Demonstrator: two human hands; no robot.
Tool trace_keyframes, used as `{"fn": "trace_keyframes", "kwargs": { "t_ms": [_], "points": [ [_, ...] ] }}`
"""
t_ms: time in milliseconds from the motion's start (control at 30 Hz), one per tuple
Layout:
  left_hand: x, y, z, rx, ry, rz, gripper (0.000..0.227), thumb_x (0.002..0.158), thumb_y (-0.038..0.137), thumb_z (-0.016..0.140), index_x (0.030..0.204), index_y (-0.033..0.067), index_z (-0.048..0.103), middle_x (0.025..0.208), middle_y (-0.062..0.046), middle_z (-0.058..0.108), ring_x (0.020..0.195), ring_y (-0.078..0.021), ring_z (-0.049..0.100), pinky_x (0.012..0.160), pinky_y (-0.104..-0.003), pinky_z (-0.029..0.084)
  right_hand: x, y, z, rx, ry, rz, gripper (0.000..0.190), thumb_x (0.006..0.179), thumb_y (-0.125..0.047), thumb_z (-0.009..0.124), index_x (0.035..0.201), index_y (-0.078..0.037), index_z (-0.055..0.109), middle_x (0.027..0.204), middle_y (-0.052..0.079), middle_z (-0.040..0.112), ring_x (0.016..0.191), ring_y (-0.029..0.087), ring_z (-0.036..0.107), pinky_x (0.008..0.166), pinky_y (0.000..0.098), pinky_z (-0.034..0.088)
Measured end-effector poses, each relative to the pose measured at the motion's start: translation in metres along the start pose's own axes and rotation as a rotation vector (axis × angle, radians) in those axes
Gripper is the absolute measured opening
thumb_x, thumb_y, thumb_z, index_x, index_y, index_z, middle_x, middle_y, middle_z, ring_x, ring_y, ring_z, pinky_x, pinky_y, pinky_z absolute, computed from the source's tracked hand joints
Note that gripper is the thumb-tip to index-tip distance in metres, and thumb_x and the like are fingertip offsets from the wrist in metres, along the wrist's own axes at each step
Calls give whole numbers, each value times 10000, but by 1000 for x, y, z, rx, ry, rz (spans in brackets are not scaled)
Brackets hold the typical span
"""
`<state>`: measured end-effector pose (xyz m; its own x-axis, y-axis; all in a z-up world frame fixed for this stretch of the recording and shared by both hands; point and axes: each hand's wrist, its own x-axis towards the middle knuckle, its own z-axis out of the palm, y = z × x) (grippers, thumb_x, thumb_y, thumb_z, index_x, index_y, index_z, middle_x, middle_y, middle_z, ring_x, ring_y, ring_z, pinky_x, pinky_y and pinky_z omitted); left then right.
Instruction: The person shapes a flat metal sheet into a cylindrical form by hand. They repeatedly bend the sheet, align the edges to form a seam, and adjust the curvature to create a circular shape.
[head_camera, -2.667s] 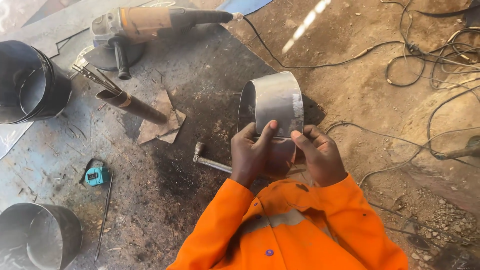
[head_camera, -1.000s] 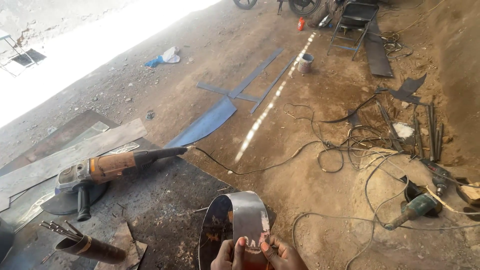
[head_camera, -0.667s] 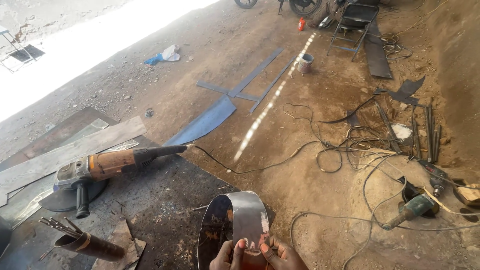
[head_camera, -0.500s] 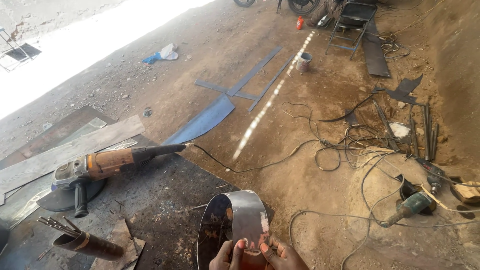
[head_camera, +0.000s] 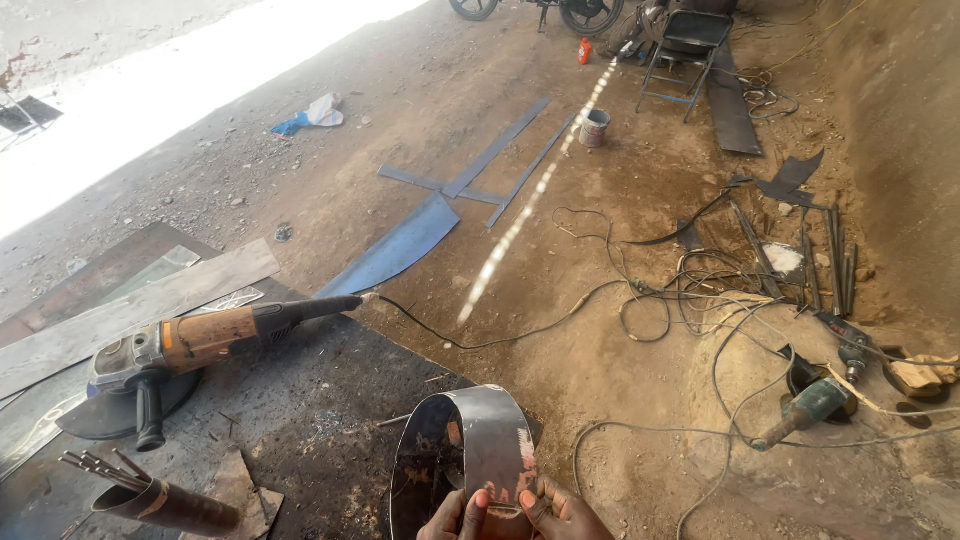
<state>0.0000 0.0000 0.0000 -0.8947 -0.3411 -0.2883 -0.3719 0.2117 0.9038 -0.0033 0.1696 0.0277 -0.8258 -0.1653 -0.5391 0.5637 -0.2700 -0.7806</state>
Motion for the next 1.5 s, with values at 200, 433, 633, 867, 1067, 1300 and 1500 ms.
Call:
{"fn": "trace_keyframes", "kwargs": {
  "t_ms": [200,433,633,867,1067,1300,1500],
  "points": [
    [-3,9,-6,-47,-45,-49,339,790,488,762,807,189,922,621,54,801,601,-42,649,543,-213,463,-5,-9,1,-103,22,120,303,1021,-251,612,1259,-105,729,876,87,769,501,128,572,460,230,450],
    [-7,28,-13,-42,-125,-194,398,807,522,719,931,197,912,716,31,812,716,-64,683,637,-220,478,-9,-8,8,112,22,104,210,1008,-165,604,1147,-20,661,1078,220,793,876,301,750,728,363,599],
    [-5,17,-13,-39,-127,-67,407,829,516,745,739,132,848,595,28,629,621,-63,538,575,-242,392,0,10,-10,-45,54,94,187,1014,-248,647,1049,-65,648,806,150,721,618,219,673,538,303,524],
    [-3,11,-15,40,-140,44,385,825,520,757,728,157,843,603,57,652,614,-44,540,568,-272,413,-18,-5,18,185,79,5,338,959,-157,607,1200,68,685,1172,288,797,1001,362,754,908,467,617],
    [4,-7,-15,88,-107,122,459,856,541,772,618,156,694,602,38,410,604,-68,383,548,-285,324,2,11,-3,-145,99,21,394,944,-339,621,1194,-51,719,1158,63,754,1084,182,709,978,342,587],
    [-3,16,-21,62,-141,23,362,817,525,752,782,200,907,596,71,637,625,-34,521,571,-270,402,-5,2,6,-37,122,60,324,936,-309,621,1103,-41,694,1386,96,737,1055,259,764,904,422,664],
    [-4,4,-16,-2,-140,93,424,848,476,798,625,118,756,578,44,477,607,-66,425,550,-269,334,-16,-11,13,27,151,243,306,1008,-320,591,1165,-59,621,896,215,718,697,364,733,655,496,654]
  ]
}}
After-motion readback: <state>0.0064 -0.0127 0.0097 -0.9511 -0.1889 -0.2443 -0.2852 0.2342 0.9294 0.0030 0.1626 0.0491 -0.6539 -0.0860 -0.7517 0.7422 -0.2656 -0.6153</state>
